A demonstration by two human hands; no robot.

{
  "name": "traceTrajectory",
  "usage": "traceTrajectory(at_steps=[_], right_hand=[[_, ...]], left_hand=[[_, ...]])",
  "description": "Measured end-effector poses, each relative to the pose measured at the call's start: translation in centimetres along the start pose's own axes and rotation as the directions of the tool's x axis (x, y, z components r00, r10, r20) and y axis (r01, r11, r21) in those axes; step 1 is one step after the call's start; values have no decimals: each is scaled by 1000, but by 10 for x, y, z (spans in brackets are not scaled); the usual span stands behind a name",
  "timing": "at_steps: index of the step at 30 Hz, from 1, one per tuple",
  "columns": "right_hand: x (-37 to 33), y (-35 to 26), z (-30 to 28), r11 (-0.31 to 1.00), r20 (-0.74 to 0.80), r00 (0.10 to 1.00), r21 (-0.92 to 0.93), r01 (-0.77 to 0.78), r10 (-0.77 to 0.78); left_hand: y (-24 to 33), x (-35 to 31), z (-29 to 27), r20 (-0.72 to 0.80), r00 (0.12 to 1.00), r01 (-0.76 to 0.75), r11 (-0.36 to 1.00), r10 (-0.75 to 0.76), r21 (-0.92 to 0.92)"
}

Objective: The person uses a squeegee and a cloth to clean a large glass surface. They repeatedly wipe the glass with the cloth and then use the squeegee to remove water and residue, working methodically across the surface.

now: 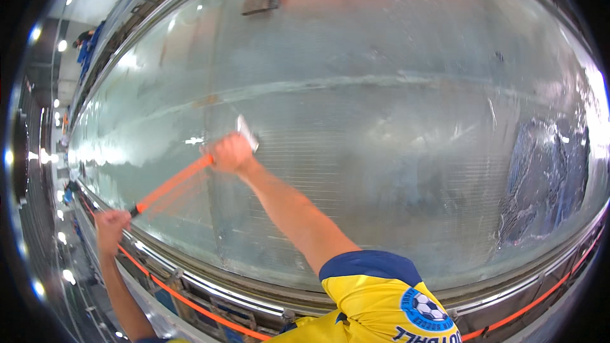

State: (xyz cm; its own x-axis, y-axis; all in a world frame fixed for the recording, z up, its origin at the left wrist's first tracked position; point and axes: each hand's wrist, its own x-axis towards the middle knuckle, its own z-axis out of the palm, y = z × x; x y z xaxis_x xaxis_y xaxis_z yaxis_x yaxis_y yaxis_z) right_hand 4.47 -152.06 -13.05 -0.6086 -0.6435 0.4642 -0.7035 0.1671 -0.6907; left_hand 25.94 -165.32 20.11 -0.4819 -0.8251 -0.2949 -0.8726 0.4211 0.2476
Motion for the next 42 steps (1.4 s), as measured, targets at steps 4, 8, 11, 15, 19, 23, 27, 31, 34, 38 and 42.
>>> traceTrajectory(at_steps=[4, 8, 11, 15, 19, 23, 27, 31, 34, 38, 42], right_hand=[[9, 61, -113, 975, -215, 953, -8, -222, 215], [-36, 110, -217, 956, -559, 792, 5, -292, 245], [-104, 144, -307, 906, -607, 748, -106, -410, 267], [-202, 159, -417, 696, -527, 759, -375, -612, 383], [-240, 119, -414, 739, -497, 776, -334, -584, 389], [-229, 61, -298, 970, -252, 939, -7, -245, 235], [-229, -27, -139, 981, 122, 982, 107, -159, 145], [-249, -108, -127, 997, 426, 901, -27, -75, 79], [-261, -85, -166, 998, 370, 927, 12, 55, -56], [-281, 1, -276, 995, 358, 930, -84, -54, 80], [-306, 123, -420, 996, 67, 994, -44, -83, 85]], left_hand=[[151, 69, 0, 93, 921, -386, 919, 379, 74], [319, 28, 39, 206, 778, -617, 783, 593, 76], [372, -10, 95, 355, 602, -766, 643, 715, 4], [390, -107, 160, 329, 485, -812, 557, 810, -174], [326, -159, 162, 302, 460, -800, 537, 835, -266], [147, -132, 139, 289, 716, -560, 770, 635, -306], [-36, -186, 85, 365, 912, -99, 965, 186, -243], [-71, -288, 73, 372, 910, -164, 983, 183, -84], [-57, -317, 103, 419, 903, 164, 978, -97, -126], [74, -346, 149, 344, 935, -82, 996, 85, -21], [210, -363, 216, 303, 918, -207, 960, 258, -190]])
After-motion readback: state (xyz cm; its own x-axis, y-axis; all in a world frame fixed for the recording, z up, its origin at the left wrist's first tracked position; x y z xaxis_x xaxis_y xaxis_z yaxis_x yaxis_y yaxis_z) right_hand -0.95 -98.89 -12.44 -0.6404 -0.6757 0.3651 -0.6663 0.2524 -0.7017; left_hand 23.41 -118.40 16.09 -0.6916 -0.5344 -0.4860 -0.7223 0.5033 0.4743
